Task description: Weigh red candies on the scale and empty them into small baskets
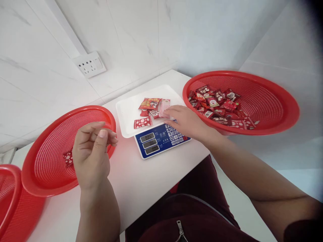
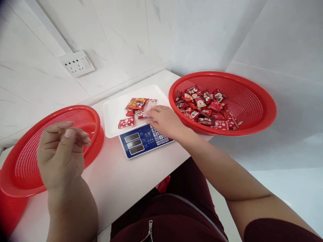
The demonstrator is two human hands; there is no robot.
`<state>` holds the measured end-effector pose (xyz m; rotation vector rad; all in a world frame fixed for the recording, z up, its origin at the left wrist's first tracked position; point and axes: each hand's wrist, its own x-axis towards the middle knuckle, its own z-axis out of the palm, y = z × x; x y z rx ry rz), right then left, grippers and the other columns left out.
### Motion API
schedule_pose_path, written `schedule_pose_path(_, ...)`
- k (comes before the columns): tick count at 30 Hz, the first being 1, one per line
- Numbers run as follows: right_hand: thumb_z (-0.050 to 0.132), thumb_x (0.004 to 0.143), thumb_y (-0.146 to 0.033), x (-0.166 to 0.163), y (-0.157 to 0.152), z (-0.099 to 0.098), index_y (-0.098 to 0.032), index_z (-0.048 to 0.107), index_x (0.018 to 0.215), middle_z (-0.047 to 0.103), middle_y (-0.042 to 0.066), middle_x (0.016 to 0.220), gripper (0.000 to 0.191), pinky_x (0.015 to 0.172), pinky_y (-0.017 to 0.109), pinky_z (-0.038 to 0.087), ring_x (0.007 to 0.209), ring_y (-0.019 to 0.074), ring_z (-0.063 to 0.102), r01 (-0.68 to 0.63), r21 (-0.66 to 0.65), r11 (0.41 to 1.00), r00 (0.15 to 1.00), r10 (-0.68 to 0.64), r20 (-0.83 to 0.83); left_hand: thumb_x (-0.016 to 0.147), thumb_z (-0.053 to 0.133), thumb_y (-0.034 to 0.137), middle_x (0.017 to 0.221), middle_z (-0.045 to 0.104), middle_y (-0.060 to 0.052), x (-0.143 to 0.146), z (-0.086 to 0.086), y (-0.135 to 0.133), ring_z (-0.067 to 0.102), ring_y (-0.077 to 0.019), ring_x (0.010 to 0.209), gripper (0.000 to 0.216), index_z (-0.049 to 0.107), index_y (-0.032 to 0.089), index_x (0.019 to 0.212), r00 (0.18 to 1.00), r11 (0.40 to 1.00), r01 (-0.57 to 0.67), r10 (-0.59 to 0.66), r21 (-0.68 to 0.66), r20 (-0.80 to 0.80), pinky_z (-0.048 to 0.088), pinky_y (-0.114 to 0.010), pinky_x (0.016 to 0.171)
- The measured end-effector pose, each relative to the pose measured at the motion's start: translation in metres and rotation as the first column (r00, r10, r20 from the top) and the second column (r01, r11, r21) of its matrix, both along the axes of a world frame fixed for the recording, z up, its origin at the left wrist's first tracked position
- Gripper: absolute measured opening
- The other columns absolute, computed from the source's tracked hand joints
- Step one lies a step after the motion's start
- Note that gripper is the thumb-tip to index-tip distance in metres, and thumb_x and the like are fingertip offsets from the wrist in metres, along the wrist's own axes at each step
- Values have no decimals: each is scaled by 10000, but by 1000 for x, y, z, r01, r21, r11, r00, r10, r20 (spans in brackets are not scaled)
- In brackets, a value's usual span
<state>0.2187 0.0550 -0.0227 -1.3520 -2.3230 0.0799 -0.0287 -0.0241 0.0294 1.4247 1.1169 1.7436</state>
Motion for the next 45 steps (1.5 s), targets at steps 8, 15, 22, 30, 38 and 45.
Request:
schedule_pose_path(8, 375, 901, -261, 2, 21, 1, -198, 659, 1086, 653, 59, 1143, 344, 895, 392, 444, 1049, 236, 576, 42, -111, 993, 997, -34, 67, 802, 657, 251, 668, 621, 14, -4, 1, -1, 561, -120, 589, 90, 666, 272, 889, 1000, 1000, -5, 5, 11, -7, 468, -264, 549)
schedule_pose_path(15, 454, 879, -306, -12, 24, 7, -210, 641, 1142, 547, 74, 1304, 337, 1029, 411, 366, 1234, 229, 452, -51, -98, 994, 999, 52, 3, 808, 648, 238, 697, 638, 6, -5, 2, -4, 568, -117, 583, 97, 656, 244, 904, 1000, 1000, 3, -3, 6, 0, 470, -258, 554)
schedule_pose_path(22, 430, 897, -450, -50, 35, 0, -270, 554, 1262, 396, 27, 1443, 426, 1080, 490, 252, 1337, 268, 297, -241, -119, 963, 966, 250, 71, 804, 651, 238, 684, 632, 10, -4, 5, -7, 566, -115, 584, 92, 653, 236, 897, 1000, 1000, -13, 13, 19, 16, 473, -249, 550)
schedule_pose_path(30, 439, 889, -359, -56, 56, -3, -212, 525, 1304, 412, 91, 1427, 448, 1077, 449, 277, 1325, 254, 331, -174, -203, 964, 981, 188, 52, 788, 665, 259, 676, 637, 11, -7, 6, -9, 567, -110, 570, 106, 649, 229, 889, 1000, 999, -3, 2, 34, 25, 475, -243, 544)
schedule_pose_path(38, 468, 860, -396, -55, 65, 0, -202, 553, 1272, 503, 69, 1360, 464, 1073, 421, 290, 1296, 242, 377, -232, -207, 950, 972, 232, -23, 788, 662, 249, 672, 641, 8, -7, 8, -10, 571, -111, 573, 113, 645, 214, 894, 999, 999, -11, 10, 37, 32, 473, -248, 555)
schedule_pose_path(45, 394, 889, -469, -46, 72, -2, -309, 525, 1285, 500, 48, 1357, 447, 1025, 556, 242, 1269, 318, 380, -55, -115, 992, 987, 72, 147, 780, 671, 259, 670, 642, 7, -7, 7, -9, 571, -110, 573, 116, 648, 220, 887, 999, 999, -12, 10, 49, 41, 469, -242, 545)
